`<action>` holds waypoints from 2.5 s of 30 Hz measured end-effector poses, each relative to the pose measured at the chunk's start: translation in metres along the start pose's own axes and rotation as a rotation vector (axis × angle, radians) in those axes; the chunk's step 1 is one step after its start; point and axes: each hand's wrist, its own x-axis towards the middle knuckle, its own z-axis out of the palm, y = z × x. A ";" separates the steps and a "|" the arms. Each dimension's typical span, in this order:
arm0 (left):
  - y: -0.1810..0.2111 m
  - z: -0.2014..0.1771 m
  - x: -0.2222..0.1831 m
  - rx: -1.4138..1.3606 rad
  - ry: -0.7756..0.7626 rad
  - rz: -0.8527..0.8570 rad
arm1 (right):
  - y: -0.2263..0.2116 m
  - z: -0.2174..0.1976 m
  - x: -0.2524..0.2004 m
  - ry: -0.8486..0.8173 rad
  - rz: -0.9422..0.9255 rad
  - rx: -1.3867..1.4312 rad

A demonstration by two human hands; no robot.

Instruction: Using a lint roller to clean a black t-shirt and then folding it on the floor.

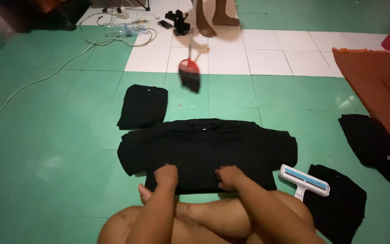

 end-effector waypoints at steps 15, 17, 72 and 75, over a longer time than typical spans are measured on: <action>-0.038 0.059 0.050 -0.261 -0.030 -0.193 | -0.002 0.003 0.011 0.022 -0.019 0.002; 0.002 0.030 0.018 -0.067 0.055 0.237 | 0.009 0.016 0.016 0.017 -0.022 0.117; 0.032 -0.017 -0.006 0.063 -0.126 0.354 | -0.011 -0.012 -0.001 -0.044 0.025 0.004; 0.042 -0.001 0.005 0.156 -0.059 0.470 | 0.000 0.019 0.021 0.044 -0.054 -0.144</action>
